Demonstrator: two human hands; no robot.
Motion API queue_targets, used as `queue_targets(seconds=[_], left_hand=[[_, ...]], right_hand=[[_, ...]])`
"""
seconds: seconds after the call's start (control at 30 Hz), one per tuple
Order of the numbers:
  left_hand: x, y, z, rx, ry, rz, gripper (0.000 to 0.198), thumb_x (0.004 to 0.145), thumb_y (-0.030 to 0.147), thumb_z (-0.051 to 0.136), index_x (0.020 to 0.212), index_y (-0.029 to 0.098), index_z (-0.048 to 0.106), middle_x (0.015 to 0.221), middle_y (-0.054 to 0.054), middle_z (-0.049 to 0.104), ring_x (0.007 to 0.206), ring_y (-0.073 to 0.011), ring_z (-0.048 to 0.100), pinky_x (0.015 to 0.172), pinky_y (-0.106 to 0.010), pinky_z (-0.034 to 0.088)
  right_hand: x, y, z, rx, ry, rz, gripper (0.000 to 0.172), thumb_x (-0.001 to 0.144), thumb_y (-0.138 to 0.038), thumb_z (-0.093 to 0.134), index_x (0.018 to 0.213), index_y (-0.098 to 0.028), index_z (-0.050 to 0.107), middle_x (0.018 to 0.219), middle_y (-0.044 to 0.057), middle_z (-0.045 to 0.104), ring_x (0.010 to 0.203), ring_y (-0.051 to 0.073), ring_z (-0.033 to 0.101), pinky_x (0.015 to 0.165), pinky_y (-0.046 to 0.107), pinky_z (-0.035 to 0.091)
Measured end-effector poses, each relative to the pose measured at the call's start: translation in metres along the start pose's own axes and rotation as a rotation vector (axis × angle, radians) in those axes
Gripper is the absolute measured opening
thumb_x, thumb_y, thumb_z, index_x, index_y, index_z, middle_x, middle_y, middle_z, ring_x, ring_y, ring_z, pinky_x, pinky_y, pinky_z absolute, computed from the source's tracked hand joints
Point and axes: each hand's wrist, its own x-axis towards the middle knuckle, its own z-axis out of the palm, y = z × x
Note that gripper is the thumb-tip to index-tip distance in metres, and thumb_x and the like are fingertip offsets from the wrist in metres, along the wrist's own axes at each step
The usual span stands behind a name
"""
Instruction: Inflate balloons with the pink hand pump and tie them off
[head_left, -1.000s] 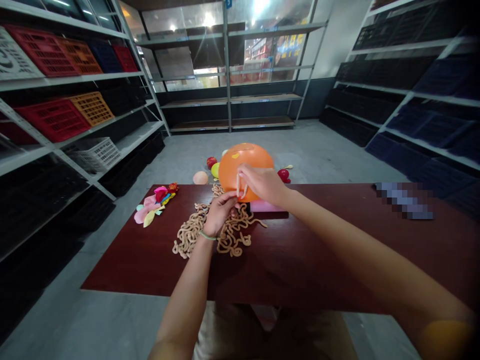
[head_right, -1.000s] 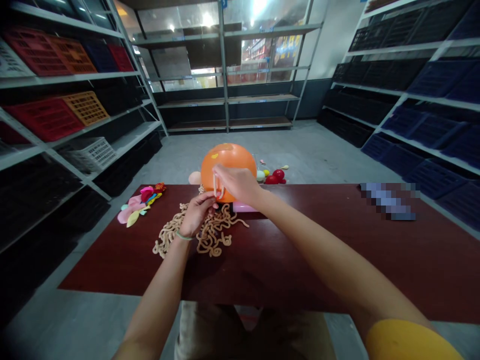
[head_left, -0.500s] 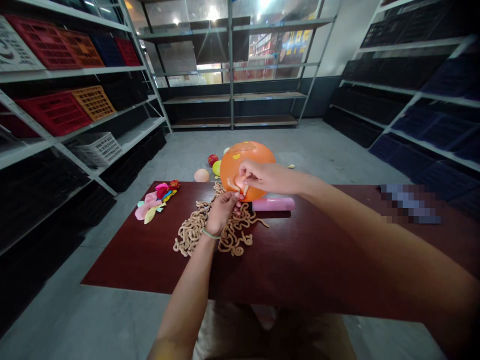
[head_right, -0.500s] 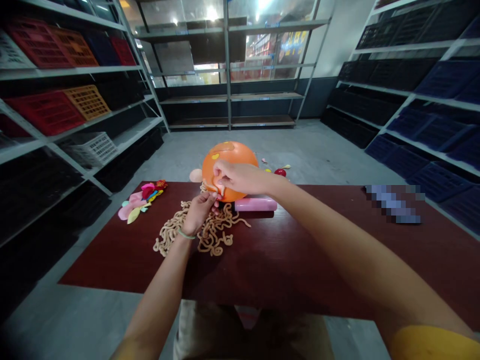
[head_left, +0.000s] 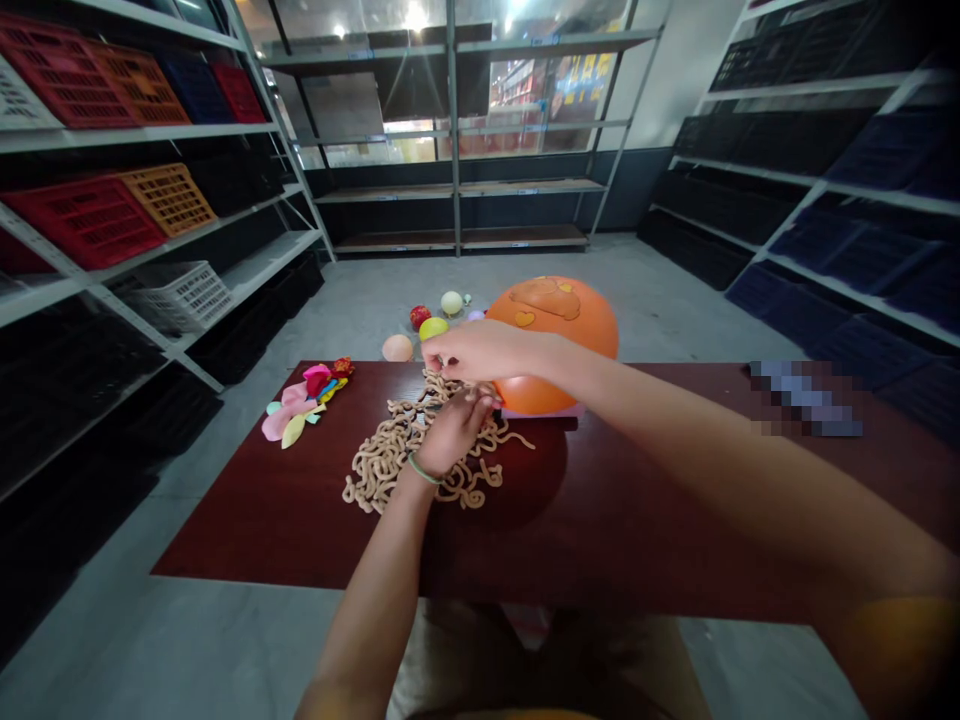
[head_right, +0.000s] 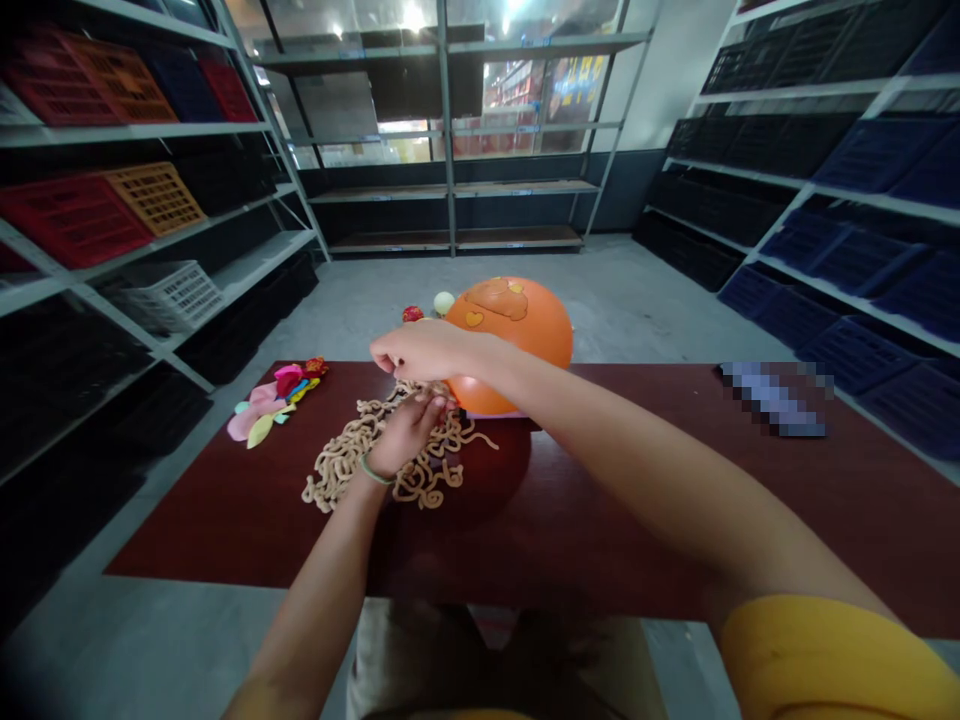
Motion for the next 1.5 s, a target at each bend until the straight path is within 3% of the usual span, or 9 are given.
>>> queue_targets(seconds=[0.33, 0.47, 0.53, 0.67, 0.8, 0.93, 1.1, 1.3, 1.5], left_hand=[[-0.001, -0.004, 0.011, -0.185, 0.061, -0.247, 0.052, 0.096, 0.056, 0.044, 0.072, 0.016, 0.067, 0.058, -0.002, 0.06, 0.053, -0.0141, 0.053, 0.056, -0.027, 0.041], [0.001, -0.003, 0.011, -0.282, 0.121, -0.296, 0.058, 0.093, 0.064, 0.043, 0.076, 0.015, 0.068, 0.065, -0.004, 0.063, 0.058, -0.0142, 0.057, 0.059, -0.027, 0.044], [0.002, -0.002, 0.01, -0.293, 0.127, -0.299, 0.059, 0.093, 0.065, 0.042, 0.078, 0.015, 0.068, 0.067, -0.004, 0.064, 0.06, -0.0146, 0.057, 0.06, -0.027, 0.045], [0.001, -0.001, 0.01, -0.178, 0.113, -0.237, 0.056, 0.096, 0.06, 0.04, 0.075, 0.016, 0.068, 0.068, -0.004, 0.064, 0.062, -0.0147, 0.057, 0.064, -0.028, 0.045], [0.001, -0.002, 0.009, -0.096, 0.126, -0.187, 0.056, 0.097, 0.058, 0.04, 0.071, 0.016, 0.067, 0.067, -0.004, 0.065, 0.063, -0.0151, 0.057, 0.066, -0.029, 0.045], [0.001, -0.004, 0.009, -0.114, 0.129, -0.184, 0.055, 0.095, 0.059, 0.043, 0.071, 0.016, 0.069, 0.067, -0.005, 0.065, 0.062, -0.0153, 0.058, 0.065, -0.028, 0.045], [0.003, -0.007, 0.008, -0.324, 0.206, -0.333, 0.053, 0.091, 0.06, 0.051, 0.07, 0.015, 0.069, 0.065, -0.004, 0.065, 0.06, -0.0137, 0.058, 0.06, -0.026, 0.045], [0.007, -0.005, 0.003, -0.893, 0.303, -0.512, 0.038, 0.075, 0.05, 0.077, 0.073, 0.013, 0.069, 0.068, -0.001, 0.064, 0.056, -0.0077, 0.056, 0.059, -0.022, 0.049], [0.009, -0.001, -0.002, -1.036, 0.356, -0.509, 0.032, 0.066, 0.035, 0.086, 0.075, 0.012, 0.066, 0.067, 0.002, 0.061, 0.057, -0.005, 0.053, 0.059, -0.019, 0.049]], right_hand=[[-0.004, -0.004, 0.01, 0.118, 0.014, -0.036, 0.01, 0.089, -0.016, 0.052, 0.089, -0.021, 0.06, 0.083, -0.003, 0.064, 0.066, 0.01, 0.046, 0.06, 0.026, 0.03], [-0.018, 0.01, -0.003, 0.057, 0.194, 0.009, 0.013, 0.093, -0.024, 0.051, 0.103, -0.023, 0.059, 0.091, 0.001, 0.065, 0.084, 0.017, 0.051, 0.071, 0.029, 0.034], [-0.027, 0.019, -0.006, -0.06, 0.213, -0.014, 0.01, 0.093, -0.024, 0.052, 0.092, -0.023, 0.062, 0.091, 0.003, 0.064, 0.091, 0.02, 0.048, 0.076, 0.032, 0.033], [-0.037, 0.024, -0.004, -0.186, 0.081, -0.05, 0.028, 0.089, -0.026, 0.058, 0.06, -0.022, 0.058, 0.075, 0.004, 0.057, 0.089, 0.022, 0.043, 0.079, 0.036, 0.028], [-0.029, 0.02, 0.003, -0.228, 0.026, -0.102, 0.031, 0.083, -0.024, 0.063, 0.054, -0.021, 0.056, 0.069, 0.004, 0.055, 0.085, 0.021, 0.041, 0.078, 0.038, 0.027], [-0.022, 0.024, 0.006, -0.195, 0.101, -0.131, 0.032, 0.08, -0.03, 0.071, 0.054, -0.02, 0.055, 0.061, 0.002, 0.051, 0.081, 0.019, 0.041, 0.079, 0.039, 0.03], [-0.035, 0.027, -0.001, -0.327, 0.183, -0.084, 0.033, 0.092, -0.027, 0.059, 0.059, -0.019, 0.056, 0.069, 0.003, 0.057, 0.083, 0.019, 0.044, 0.082, 0.04, 0.027], [-0.054, 0.014, 0.002, -0.586, 0.274, -0.147, 0.02, 0.094, -0.025, 0.052, 0.081, -0.02, 0.066, 0.093, 0.004, 0.065, 0.095, 0.021, 0.046, 0.085, 0.041, 0.024], [-0.071, 0.019, 0.009, -0.498, 0.282, -0.141, 0.02, 0.093, -0.025, 0.053, 0.084, -0.025, 0.07, 0.098, 0.002, 0.069, 0.099, 0.022, 0.05, 0.092, 0.042, 0.025]])
